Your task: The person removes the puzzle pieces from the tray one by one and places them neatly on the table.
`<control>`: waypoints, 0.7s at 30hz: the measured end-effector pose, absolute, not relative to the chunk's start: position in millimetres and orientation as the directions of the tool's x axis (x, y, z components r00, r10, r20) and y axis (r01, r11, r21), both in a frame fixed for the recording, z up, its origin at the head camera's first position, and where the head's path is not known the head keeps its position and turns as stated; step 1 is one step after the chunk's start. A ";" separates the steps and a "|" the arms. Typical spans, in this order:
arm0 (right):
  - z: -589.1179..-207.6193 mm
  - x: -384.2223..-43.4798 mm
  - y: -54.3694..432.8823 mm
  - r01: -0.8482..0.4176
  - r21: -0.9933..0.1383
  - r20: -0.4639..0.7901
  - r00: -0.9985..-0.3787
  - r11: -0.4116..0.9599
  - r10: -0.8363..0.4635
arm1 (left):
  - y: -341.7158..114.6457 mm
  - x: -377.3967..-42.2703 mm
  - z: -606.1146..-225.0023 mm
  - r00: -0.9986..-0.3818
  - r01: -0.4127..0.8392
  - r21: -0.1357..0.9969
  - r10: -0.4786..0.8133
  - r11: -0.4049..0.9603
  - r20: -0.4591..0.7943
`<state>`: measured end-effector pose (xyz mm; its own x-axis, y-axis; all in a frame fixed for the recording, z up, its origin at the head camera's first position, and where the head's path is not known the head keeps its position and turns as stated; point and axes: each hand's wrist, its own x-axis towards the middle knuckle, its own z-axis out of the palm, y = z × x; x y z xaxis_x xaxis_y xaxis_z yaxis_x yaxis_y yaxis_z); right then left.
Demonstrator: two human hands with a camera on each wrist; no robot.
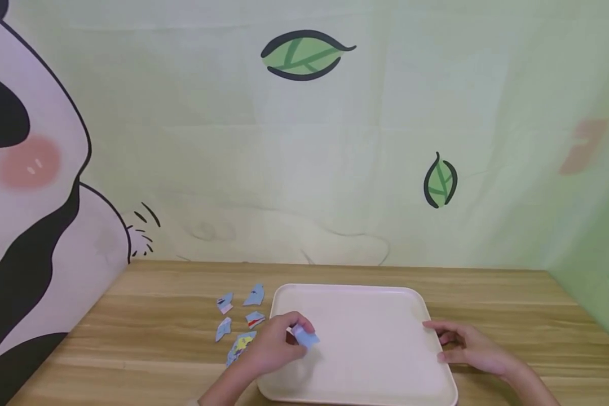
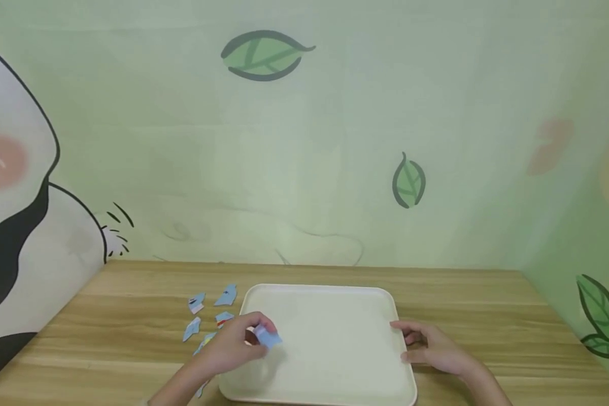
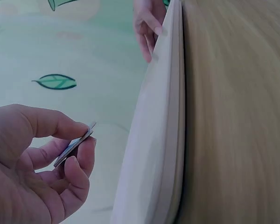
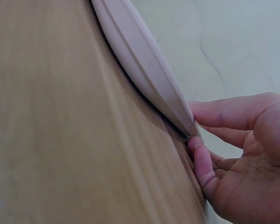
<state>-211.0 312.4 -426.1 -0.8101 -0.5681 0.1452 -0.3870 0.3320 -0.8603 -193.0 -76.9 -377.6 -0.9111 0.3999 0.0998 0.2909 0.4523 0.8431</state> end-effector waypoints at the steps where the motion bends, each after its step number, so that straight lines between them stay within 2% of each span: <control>1: -426.6 -210.8 312.7 -0.387 -0.861 0.147 -0.810 0.330 -0.567 | -81.8 -192.4 -377.6 -0.916 0.281 0.843 0.391 0.459 0.092; 11: -423.4 -210.1 309.9 -0.366 -0.854 0.116 -0.828 0.370 -0.549 | -136.4 -185.3 -385.4 -0.956 0.151 0.882 0.293 0.447 0.015; 21: -419.0 -208.5 309.0 -0.339 -0.859 0.091 -0.839 0.383 -0.537 | -180.0 -180.1 -396.3 -0.981 0.089 0.867 0.193 0.491 -0.009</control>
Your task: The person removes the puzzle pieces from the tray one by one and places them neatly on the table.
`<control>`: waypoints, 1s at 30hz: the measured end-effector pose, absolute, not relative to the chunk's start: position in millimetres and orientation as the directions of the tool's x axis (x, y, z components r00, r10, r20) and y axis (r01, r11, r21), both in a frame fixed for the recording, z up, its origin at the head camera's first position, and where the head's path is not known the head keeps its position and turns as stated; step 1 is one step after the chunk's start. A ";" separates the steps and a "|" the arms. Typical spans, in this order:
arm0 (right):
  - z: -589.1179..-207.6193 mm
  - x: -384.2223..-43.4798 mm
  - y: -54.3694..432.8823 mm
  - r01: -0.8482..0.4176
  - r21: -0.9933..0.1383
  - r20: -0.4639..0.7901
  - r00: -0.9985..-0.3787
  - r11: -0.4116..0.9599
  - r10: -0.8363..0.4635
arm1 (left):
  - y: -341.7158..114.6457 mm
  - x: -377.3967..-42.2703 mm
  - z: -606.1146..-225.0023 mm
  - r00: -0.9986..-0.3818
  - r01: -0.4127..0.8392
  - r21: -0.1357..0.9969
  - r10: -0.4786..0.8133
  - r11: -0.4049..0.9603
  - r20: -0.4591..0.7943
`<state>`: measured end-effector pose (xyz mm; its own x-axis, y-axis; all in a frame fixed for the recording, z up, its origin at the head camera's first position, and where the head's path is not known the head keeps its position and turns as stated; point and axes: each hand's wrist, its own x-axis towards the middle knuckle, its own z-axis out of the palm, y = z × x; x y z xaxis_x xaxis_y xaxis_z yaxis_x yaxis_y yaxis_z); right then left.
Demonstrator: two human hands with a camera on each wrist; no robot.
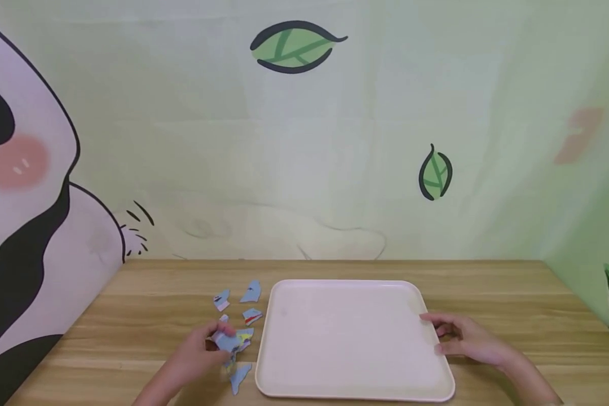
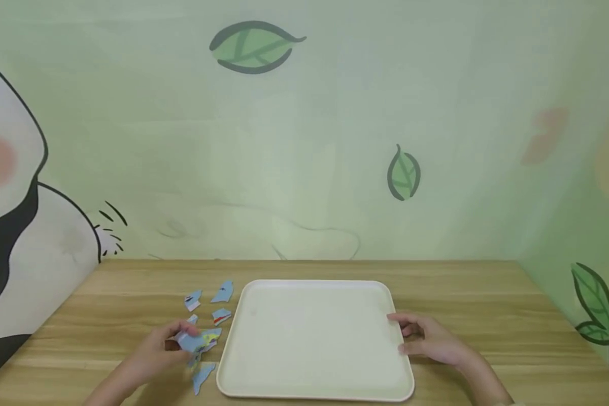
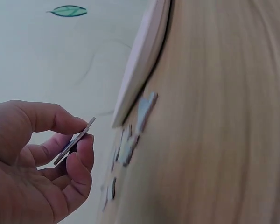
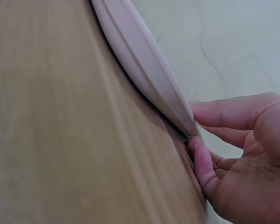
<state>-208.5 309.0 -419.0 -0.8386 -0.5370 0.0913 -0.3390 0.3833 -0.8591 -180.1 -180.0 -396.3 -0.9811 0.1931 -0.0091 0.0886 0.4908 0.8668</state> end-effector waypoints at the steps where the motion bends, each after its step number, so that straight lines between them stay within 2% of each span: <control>1: -418.9 -208.7 309.0 -0.336 -0.860 0.089 -0.840 0.384 -0.535 | -183.5 -179.5 -397.4 -0.983 0.082 0.861 0.181 0.502 -0.013; 10: -418.6 -210.0 309.7 -0.331 -0.858 0.080 -0.841 0.393 -0.535 | -210.1 -180.6 -404.7 -0.981 0.071 0.831 0.191 0.551 -0.043; 22: -417.4 -209.3 310.3 -0.337 -0.852 0.087 -0.846 0.402 -0.526 | -219.7 -180.2 -406.2 -0.986 0.073 0.773 0.164 0.630 -0.040; 30: -418.2 -208.5 309.9 -0.331 -0.854 0.080 -0.846 0.402 -0.527 | -216.2 -179.8 -405.6 -0.997 0.021 0.700 0.065 0.714 -0.037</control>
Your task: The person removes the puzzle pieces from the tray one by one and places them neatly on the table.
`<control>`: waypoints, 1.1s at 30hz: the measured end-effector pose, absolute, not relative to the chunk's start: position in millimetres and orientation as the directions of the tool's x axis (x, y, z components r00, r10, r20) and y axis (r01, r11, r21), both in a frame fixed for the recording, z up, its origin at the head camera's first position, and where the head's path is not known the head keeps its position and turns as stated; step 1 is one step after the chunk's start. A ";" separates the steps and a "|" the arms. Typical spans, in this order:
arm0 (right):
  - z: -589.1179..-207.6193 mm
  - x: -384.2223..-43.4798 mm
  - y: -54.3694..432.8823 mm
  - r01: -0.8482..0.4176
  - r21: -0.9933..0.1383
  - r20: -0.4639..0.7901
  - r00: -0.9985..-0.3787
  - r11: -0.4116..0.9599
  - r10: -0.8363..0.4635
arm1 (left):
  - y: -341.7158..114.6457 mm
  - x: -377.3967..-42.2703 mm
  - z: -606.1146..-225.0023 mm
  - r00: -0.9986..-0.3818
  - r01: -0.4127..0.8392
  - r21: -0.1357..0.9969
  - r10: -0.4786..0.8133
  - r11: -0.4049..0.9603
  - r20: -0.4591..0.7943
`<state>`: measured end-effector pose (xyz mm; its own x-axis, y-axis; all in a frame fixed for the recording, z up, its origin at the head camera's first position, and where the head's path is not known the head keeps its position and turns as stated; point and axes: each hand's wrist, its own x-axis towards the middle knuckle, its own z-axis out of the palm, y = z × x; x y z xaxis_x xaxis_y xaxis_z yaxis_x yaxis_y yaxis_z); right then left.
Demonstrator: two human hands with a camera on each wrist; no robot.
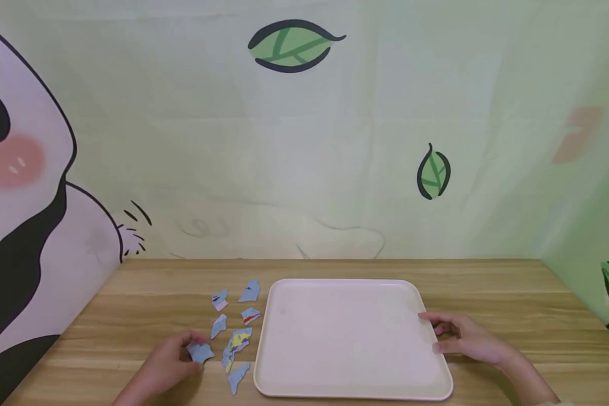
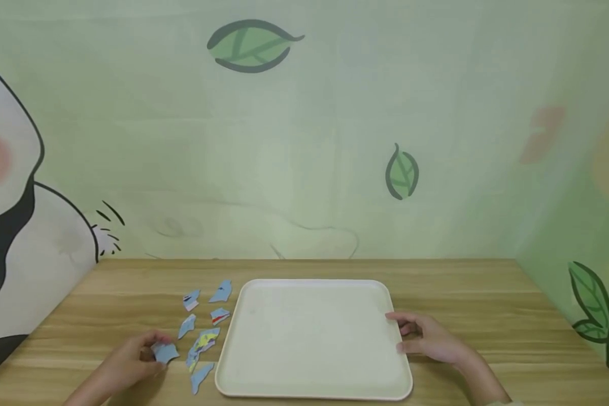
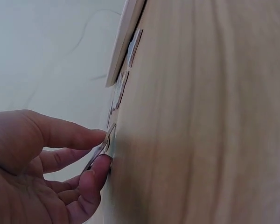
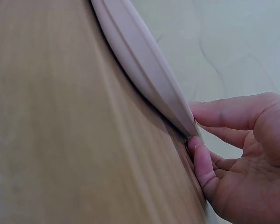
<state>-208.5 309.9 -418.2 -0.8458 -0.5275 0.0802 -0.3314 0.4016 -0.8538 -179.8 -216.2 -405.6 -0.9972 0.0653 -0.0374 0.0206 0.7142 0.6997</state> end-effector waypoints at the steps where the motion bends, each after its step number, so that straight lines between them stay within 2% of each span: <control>1: -418.4 -208.7 309.9 -0.330 -0.856 0.080 -0.845 0.398 -0.529 | -216.0 -179.5 -405.3 -0.998 0.020 0.693 0.061 0.720 -0.034; 11: -421.7 -209.9 311.8 -0.344 -0.856 0.094 -0.838 0.386 -0.538 | -214.8 -176.4 -404.2 -0.998 -0.008 0.687 0.034 0.727 -0.048; 16: -422.6 -211.2 312.1 -0.353 -0.857 0.108 -0.835 0.375 -0.539 | -216.5 -173.3 -402.5 -0.998 0.016 0.692 0.054 0.721 -0.032; 19: -422.3 -211.7 312.6 -0.358 -0.856 0.112 -0.832 0.372 -0.543 | -218.0 -170.6 -401.6 -0.996 0.038 0.720 0.080 0.693 -0.025; 26: -421.1 -210.1 317.4 -0.340 -0.866 0.091 -0.828 0.366 -0.553 | -212.0 -167.4 -399.6 -0.996 -0.035 0.802 0.041 0.597 -0.074; 33: -413.3 -204.4 318.1 -0.333 -0.857 0.102 -0.857 0.393 -0.505 | -199.0 -166.1 -393.1 -0.999 -0.022 0.831 0.024 0.555 -0.042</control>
<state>-204.4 318.1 -413.3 -0.8571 -0.5049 0.1018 -0.3334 0.3932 -0.8569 -166.1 -199.0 -393.1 -0.9988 0.0243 -0.0424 -0.0218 0.5552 0.8314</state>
